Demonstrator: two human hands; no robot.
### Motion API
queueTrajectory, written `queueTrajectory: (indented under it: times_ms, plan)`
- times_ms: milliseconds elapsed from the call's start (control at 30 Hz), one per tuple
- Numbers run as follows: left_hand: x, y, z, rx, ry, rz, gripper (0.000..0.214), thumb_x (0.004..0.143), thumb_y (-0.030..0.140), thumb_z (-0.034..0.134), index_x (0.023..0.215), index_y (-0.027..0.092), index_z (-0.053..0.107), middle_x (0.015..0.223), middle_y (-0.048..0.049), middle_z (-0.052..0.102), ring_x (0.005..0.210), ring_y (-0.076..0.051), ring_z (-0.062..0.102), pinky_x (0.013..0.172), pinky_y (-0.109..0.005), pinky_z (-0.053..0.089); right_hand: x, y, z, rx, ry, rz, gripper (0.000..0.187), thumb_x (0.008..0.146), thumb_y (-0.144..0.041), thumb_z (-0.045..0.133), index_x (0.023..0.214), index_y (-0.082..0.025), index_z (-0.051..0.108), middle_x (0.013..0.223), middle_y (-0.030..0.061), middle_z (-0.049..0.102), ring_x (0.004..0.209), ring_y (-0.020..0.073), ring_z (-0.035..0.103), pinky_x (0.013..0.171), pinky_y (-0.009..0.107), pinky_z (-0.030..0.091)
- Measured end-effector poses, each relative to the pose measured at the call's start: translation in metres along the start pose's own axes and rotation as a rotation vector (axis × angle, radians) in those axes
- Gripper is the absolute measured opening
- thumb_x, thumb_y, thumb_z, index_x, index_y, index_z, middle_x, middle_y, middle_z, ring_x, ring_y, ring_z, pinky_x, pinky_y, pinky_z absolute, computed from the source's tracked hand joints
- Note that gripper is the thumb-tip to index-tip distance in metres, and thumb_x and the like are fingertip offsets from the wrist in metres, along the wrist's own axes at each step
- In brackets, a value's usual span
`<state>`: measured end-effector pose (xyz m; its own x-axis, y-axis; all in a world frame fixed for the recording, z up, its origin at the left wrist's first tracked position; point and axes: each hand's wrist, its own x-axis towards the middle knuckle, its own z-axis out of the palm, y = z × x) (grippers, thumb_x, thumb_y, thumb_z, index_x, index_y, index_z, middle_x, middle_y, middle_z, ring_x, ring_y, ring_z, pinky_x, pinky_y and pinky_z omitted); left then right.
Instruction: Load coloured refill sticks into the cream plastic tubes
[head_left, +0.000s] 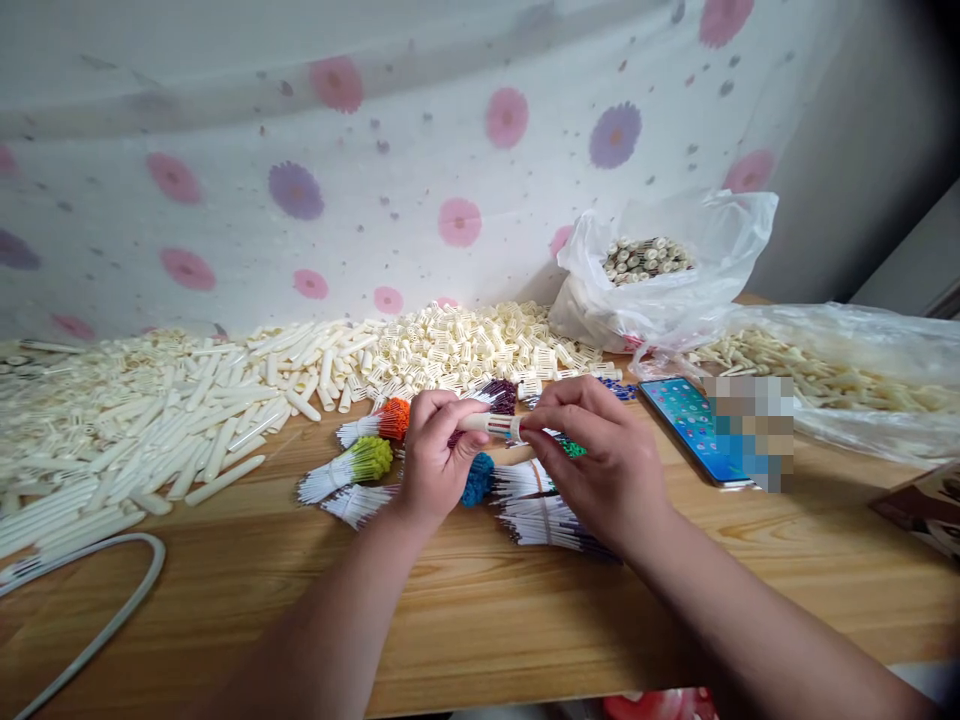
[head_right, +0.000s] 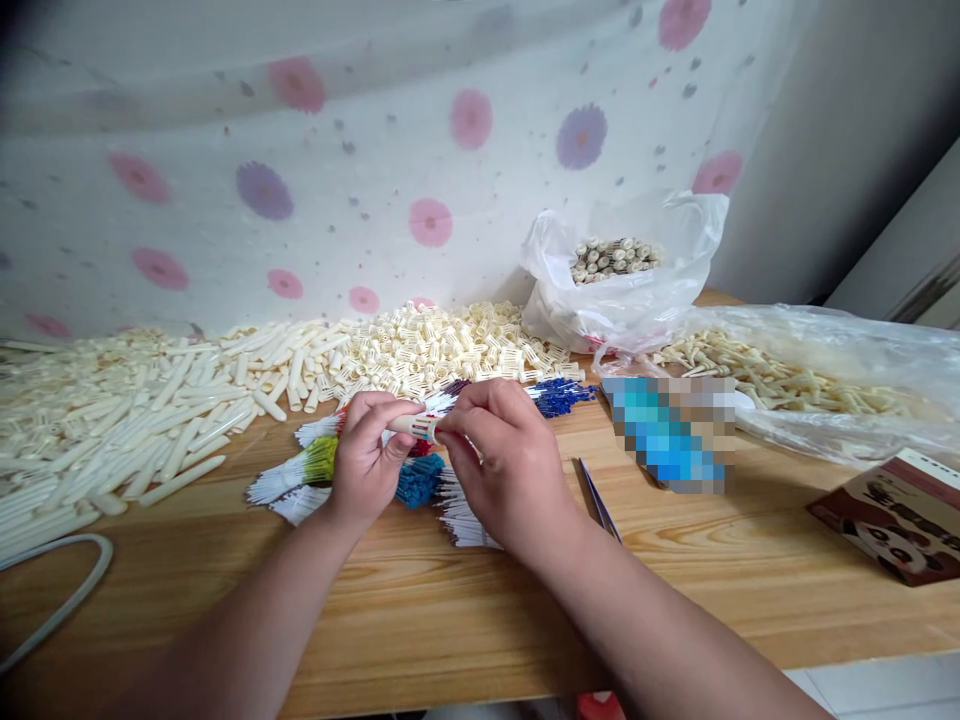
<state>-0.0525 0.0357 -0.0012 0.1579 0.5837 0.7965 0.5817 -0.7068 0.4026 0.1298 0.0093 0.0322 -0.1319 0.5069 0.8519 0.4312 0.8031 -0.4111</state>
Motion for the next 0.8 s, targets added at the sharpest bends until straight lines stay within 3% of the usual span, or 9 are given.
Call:
queueTrajectory:
  times_ms: [100,333,533,600,700,733,800]
  plan:
    - [0.0,0.002,0.0,0.066,0.047,0.016,0.031,0.087,0.047,0.05,0.095,0.021,0.066,0.088,-0.004,0.048,0.084,-0.017,0.052,0.075,-0.03,0.046,-0.002,0.0,0.004,0.063,0.014,0.063,0.014,0.082,-0.009,0.055,0.081,-0.019,0.065,0.08,0.0036,0.057,0.075,0.0142,0.055,0.067,0.029,0.046]
    - [0.0,0.002,0.0,0.165,0.118,0.055,0.024,0.085,0.041,0.056,0.094,0.021,0.067,0.089,-0.0045,0.048,0.084,-0.018,0.052,0.075,-0.031,0.046,-0.005,0.01,0.013,0.317,-0.014,0.378,0.007,0.08,-0.018,0.062,0.074,-0.02,0.066,0.08,0.0028,0.06,0.079,0.0158,0.056,0.072,0.03,0.045]
    - [-0.001,-0.001,0.0,0.179,0.128,0.006,0.028,0.083,0.046,0.057,0.09,0.021,0.069,0.087,-0.0049,0.05,0.085,-0.019,0.051,0.077,-0.032,0.045,-0.008,0.016,0.018,0.446,-0.048,0.403,0.011,0.083,-0.024,0.059,0.079,-0.022,0.069,0.086,0.0031,0.058,0.084,0.0154,0.055,0.078,0.032,0.044]
    - [0.001,-0.007,0.001,0.096,0.132,-0.082,0.032,0.082,0.049,0.057,0.088,0.02,0.068,0.087,-0.0049,0.051,0.085,-0.019,0.052,0.078,-0.032,0.044,-0.008,0.022,0.018,0.529,-0.013,0.409,0.013,0.085,-0.026,0.058,0.084,-0.024,0.07,0.091,0.0031,0.059,0.089,0.0156,0.056,0.082,0.032,0.044]
    - [0.004,-0.024,0.003,-0.173,0.235,-0.426,0.037,0.084,0.054,0.05,0.088,0.019,0.062,0.083,-0.0031,0.054,0.075,-0.015,0.051,0.07,-0.027,0.043,-0.001,0.038,0.017,0.542,0.045,0.5,0.016,0.086,-0.031,0.057,0.094,-0.024,0.069,0.096,0.0036,0.065,0.091,0.0162,0.059,0.083,0.033,0.046]
    - [0.006,-0.031,0.003,-0.281,0.299,-0.549,0.038,0.085,0.055,0.048,0.087,0.019,0.06,0.081,-0.0019,0.055,0.069,-0.013,0.049,0.066,-0.025,0.042,0.004,0.044,0.016,0.477,-0.019,0.54,0.017,0.085,-0.031,0.057,0.095,-0.022,0.068,0.094,0.004,0.066,0.088,0.0161,0.061,0.079,0.032,0.047]
    - [0.008,-0.041,0.005,-0.449,0.398,-0.693,0.039,0.084,0.057,0.047,0.083,0.019,0.055,0.077,0.0002,0.054,0.061,-0.011,0.045,0.06,-0.022,0.04,0.018,0.054,0.018,0.22,-0.308,0.542,0.017,0.084,-0.028,0.056,0.094,-0.019,0.068,0.088,0.004,0.069,0.078,0.0151,0.063,0.071,0.027,0.048]
